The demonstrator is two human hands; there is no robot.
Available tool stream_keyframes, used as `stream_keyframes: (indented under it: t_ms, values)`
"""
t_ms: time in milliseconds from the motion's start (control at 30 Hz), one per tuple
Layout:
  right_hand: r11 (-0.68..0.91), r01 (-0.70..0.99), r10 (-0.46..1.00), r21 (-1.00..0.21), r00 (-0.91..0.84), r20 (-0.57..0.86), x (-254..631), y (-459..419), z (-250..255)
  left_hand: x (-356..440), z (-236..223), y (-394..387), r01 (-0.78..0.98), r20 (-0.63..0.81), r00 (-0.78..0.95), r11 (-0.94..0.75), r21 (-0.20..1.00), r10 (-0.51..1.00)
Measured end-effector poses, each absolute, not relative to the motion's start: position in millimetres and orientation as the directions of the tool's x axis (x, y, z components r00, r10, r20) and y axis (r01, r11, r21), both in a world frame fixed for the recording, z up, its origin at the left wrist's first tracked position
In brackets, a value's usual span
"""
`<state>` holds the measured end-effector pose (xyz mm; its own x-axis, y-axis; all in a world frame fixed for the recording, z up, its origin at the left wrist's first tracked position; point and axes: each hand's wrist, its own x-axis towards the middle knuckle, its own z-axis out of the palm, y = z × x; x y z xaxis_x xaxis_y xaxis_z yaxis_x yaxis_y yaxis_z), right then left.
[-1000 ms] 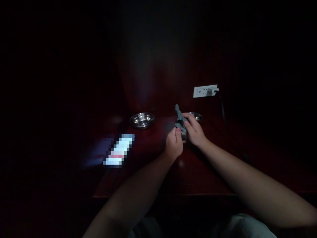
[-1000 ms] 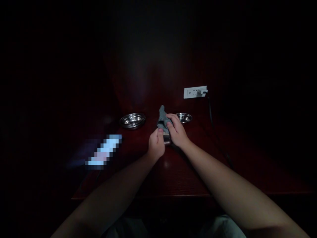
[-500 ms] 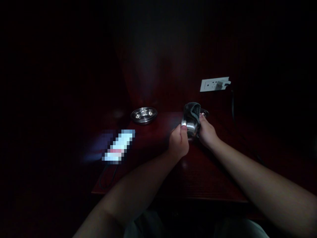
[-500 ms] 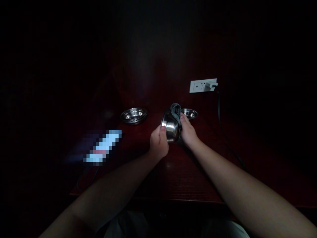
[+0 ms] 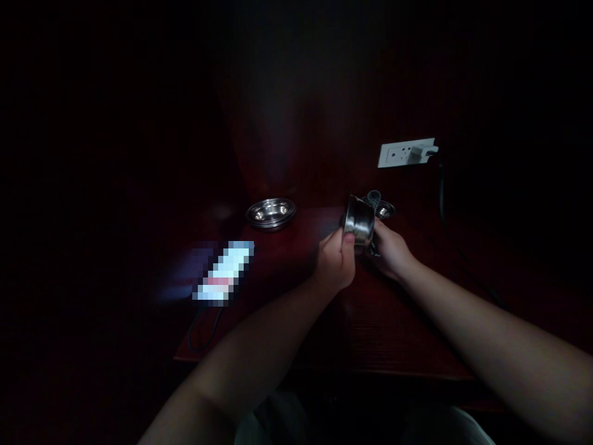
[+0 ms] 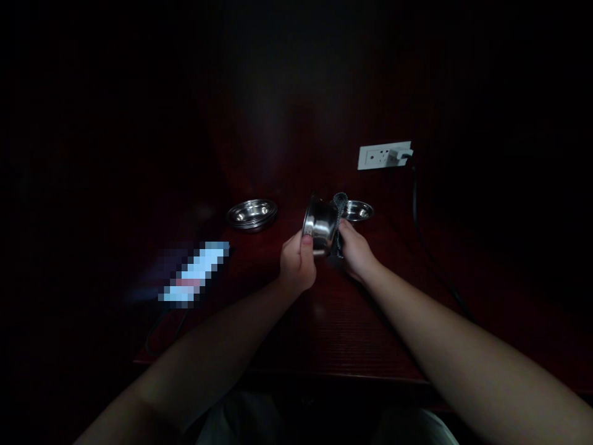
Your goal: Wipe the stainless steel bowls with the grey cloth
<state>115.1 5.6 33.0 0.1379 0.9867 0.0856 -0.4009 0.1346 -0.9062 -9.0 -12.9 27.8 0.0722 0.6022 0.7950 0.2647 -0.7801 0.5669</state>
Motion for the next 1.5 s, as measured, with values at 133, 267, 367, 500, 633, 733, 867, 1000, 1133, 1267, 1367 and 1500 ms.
stream_keyframes:
  t_ms: [133, 267, 367, 500, 633, 733, 867, 1000, 1133, 1267, 1367, 1500]
  values:
    - [0.117, -0.421, 0.989, -0.900, 0.128, 0.069, 114.8, 5.0, 34.5, -8.6, 26.6, -10.8, 0.258, 0.802, 0.085, -0.790, 0.556, 0.591]
    - [0.117, -0.420, 0.990, -0.900, 0.127, 0.069, 114.5, 5.4, 34.9, -8.0, 25.5, -9.2, 0.254, 0.798, 0.088, -0.788, 0.561, 0.596]
    - [0.117, -0.406, 0.989, -0.906, 0.129, 0.070, 114.7, 5.1, 35.4, -7.7, 24.9, -8.7, 0.246, 0.796, 0.089, -0.788, 0.565, 0.599]
    - [0.124, -0.396, 0.988, -0.910, 0.138, 0.074, 115.4, 4.6, 36.3, -7.3, 24.3, -7.9, 0.222, 0.793, 0.098, -0.790, 0.571, 0.601]
    - [0.123, -0.403, 0.988, -0.907, 0.138, 0.073, 115.0, 4.1, 37.6, -7.3, 23.5, -6.8, 0.220, 0.793, 0.099, -0.791, 0.571, 0.601]
    - [0.125, -0.429, 0.984, -0.894, 0.166, 0.058, 114.2, 4.0, 38.0, -7.2, 23.2, -6.6, 0.233, 0.796, 0.095, -0.791, 0.566, 0.598]
    - [0.138, -0.445, 0.986, -0.885, 0.147, 0.080, 114.4, 5.3, 36.0, -7.4, 23.8, -7.6, 0.240, 0.790, 0.097, -0.785, 0.571, 0.605]
    - [0.158, -0.419, 0.984, -0.894, 0.144, 0.107, 116.2, 7.6, 32.9, -8.0, 24.8, -8.8, 0.265, 0.778, 0.098, -0.770, 0.580, 0.620]
    - [0.165, -0.402, 0.984, -0.900, 0.130, 0.122, 118.0, 9.3, 30.6, -8.5, 24.8, -9.6, 0.275, 0.769, 0.090, -0.758, 0.592, 0.633]
    - [0.167, -0.399, 0.984, -0.902, 0.126, 0.127, 118.2, 9.9, 29.6, -9.7, 24.6, -9.3, 0.282, 0.757, 0.086, -0.745, 0.605, 0.648]
    - [0.156, -0.410, 0.986, -0.899, 0.115, 0.119, 117.1, 9.4, 29.5, -11.3, 24.2, -7.7, 0.269, 0.752, 0.110, -0.748, 0.607, 0.650]
    - [0.173, -0.423, 0.983, -0.890, 0.136, 0.126, 116.2, 8.6, 29.4, -12.7, 23.4, -5.2, 0.212, 0.754, 0.164, -0.769, 0.603, 0.636]
